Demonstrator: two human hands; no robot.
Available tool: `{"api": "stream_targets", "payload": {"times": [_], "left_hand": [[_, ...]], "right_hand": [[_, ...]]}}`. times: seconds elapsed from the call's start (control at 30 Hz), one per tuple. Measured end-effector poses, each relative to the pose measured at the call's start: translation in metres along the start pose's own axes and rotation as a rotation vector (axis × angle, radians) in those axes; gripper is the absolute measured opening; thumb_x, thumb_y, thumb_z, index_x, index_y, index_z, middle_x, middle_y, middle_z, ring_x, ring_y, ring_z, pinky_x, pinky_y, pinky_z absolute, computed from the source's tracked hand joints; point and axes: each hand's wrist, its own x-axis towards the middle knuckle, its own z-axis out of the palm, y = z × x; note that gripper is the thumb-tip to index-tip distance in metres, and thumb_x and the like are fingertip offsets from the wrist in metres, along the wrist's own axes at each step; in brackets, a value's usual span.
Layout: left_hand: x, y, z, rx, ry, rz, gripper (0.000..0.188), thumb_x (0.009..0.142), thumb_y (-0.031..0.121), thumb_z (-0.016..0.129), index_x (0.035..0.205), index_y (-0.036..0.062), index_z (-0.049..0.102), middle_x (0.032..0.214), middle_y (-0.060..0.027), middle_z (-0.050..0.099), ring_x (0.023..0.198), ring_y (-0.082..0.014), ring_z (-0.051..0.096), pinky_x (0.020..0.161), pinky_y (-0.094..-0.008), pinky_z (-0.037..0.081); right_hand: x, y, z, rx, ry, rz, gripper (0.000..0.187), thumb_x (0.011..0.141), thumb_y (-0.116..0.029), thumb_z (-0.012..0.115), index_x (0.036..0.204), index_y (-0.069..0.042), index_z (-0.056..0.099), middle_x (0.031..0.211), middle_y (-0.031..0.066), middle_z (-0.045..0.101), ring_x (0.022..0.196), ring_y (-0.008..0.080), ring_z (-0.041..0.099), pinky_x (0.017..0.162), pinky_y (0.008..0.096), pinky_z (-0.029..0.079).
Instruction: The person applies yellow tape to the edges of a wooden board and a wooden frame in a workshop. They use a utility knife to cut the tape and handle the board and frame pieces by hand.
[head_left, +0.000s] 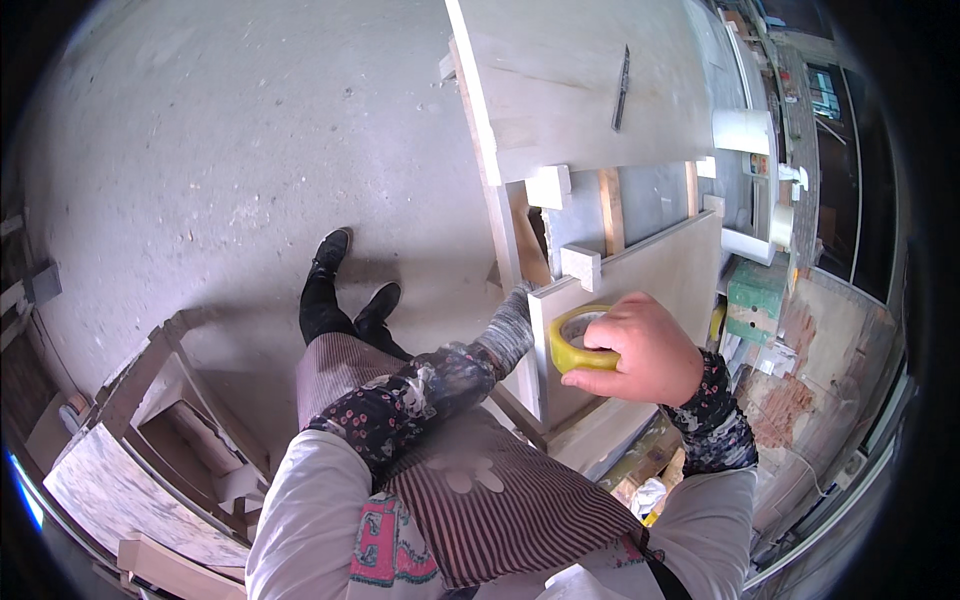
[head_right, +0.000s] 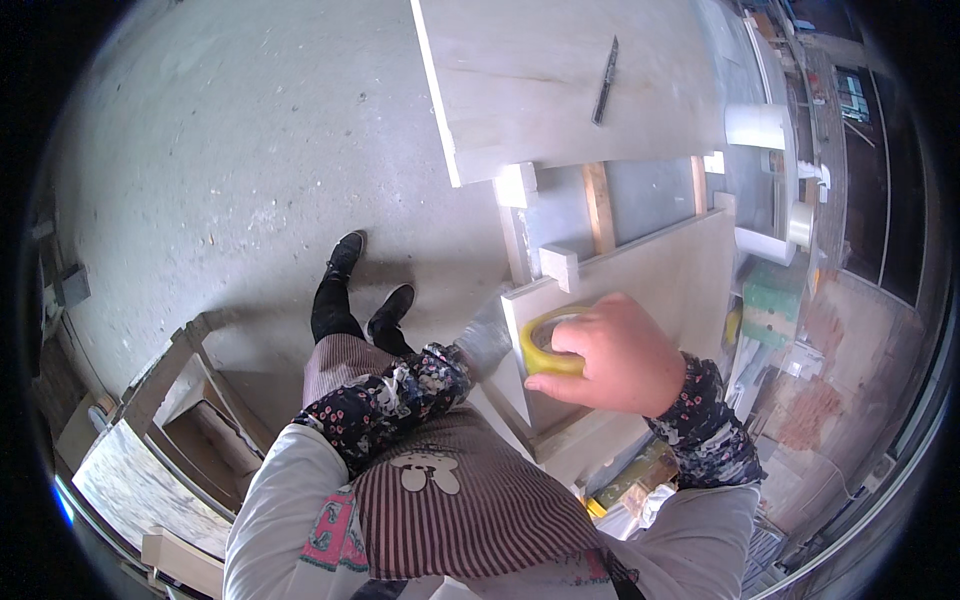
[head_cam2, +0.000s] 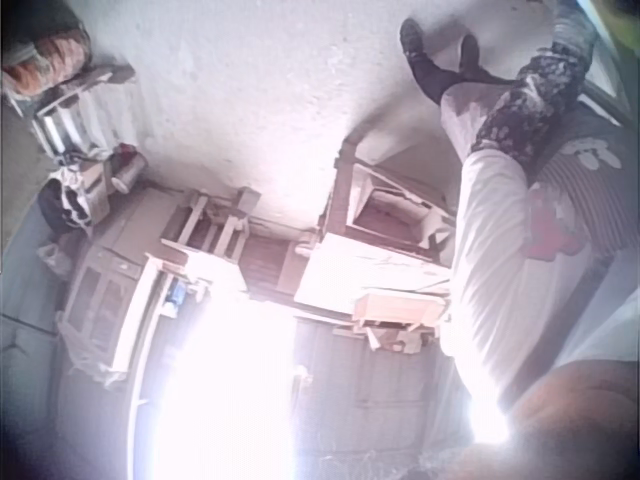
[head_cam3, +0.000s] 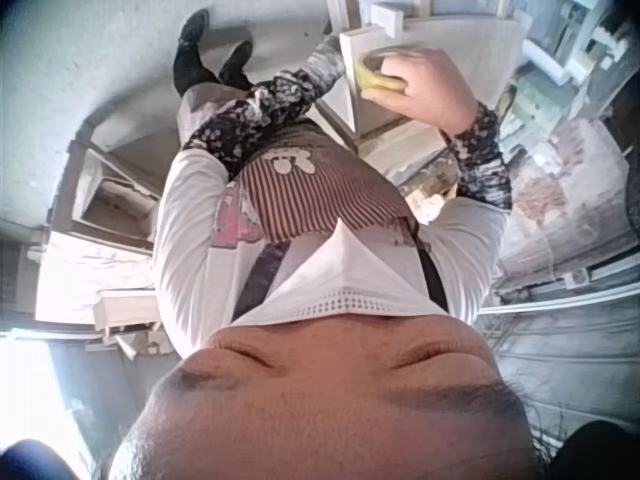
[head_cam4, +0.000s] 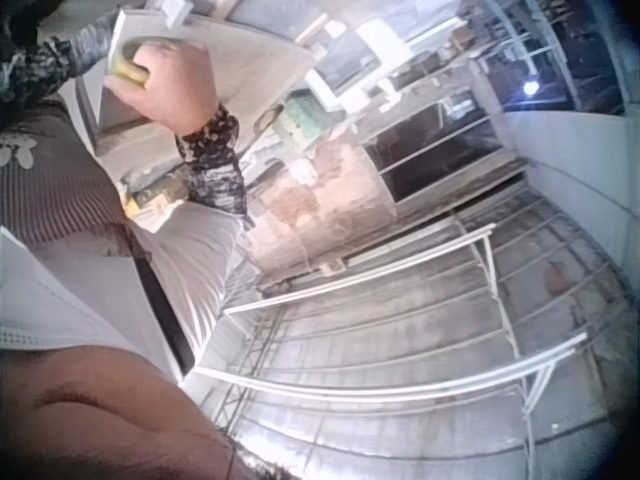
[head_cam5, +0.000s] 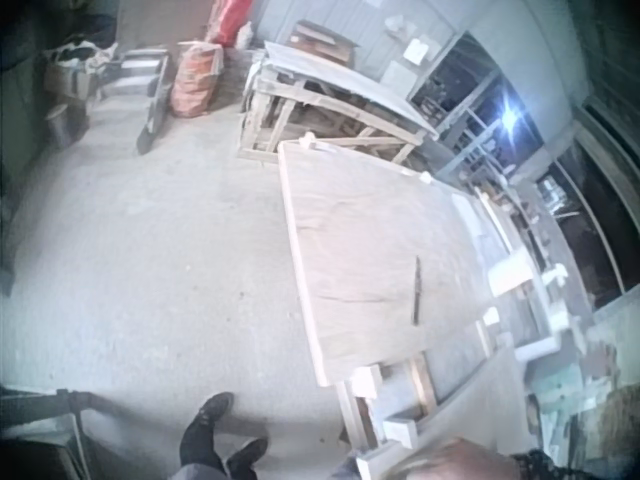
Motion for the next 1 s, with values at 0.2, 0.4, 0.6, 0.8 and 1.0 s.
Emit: {"api": "stream_targets", "payload": {"times": [0.2,0.4,0.6,0.8,1.0], "left_hand": [[-0.041,0.051,-0.007,-0.244,0.043,-0.223,0.024,0.093,0.002,0.056,0.117,0.0036,0.058,0.107,-0.0055,0.064,0.093,-0.0179,0.062,0.089,-0.0347,0.053],[-0.046,0.076,0.021,0.366,-0.075,-0.159,0.037,0.086,0.002,0.068,0.122,0.0021,0.057,0.104,-0.0097,0.066,0.093,-0.0171,0.063,0.083,-0.0326,0.053],[-0.041,0.073,0.026,0.559,-0.021,-0.171,0.043,0.083,0.003,0.072,0.123,0.0006,0.057,0.105,-0.0133,0.067,0.092,-0.0197,0.064,0.083,-0.0343,0.052],[-0.042,0.064,0.023,0.46,-0.011,-0.161,0.048,0.085,-0.001,0.068,0.129,0.0008,0.051,0.111,-0.01,0.063,0.099,-0.018,0.062,0.085,-0.0325,0.052],[-0.067,0.077,0.001,0.599,-0.076,-0.027,0.052,0.087,-0.004,0.064,0.136,0.003,0.046,0.104,-0.0081,0.061,0.094,-0.0172,0.062,0.08,-0.0303,0.053]], "right_hand": [[-0.01,0.016,-0.006,0.046,0.037,-0.034,0.048,0.074,-0.041,0.08,0.055,-0.007,0.051,0.052,0.0118,0.046,0.051,0.0337,0.047,0.058,0.0401,0.04],[-0.019,0.024,0.002,0.075,0.119,-0.05,0.047,0.074,-0.04,0.08,0.056,-0.008,0.051,0.053,0.0111,0.047,0.054,0.0334,0.049,0.064,0.0388,0.041],[-0.036,0.063,-0.009,0.013,0.183,0.087,0.044,0.073,-0.035,0.08,0.056,-0.007,0.051,0.054,0.0107,0.048,0.055,0.0338,0.049,0.064,0.0387,0.04],[-0.039,0.078,0.001,0.028,0.265,0.032,0.045,0.069,-0.035,0.082,0.055,-0.007,0.052,0.054,0.0108,0.049,0.055,0.0342,0.047,0.064,0.039,0.04],[-0.039,0.086,0.005,0.088,0.26,0.01,0.045,0.069,-0.035,0.082,0.054,-0.007,0.051,0.054,0.012,0.049,0.054,0.0347,0.046,0.059,0.0408,0.038]]}}
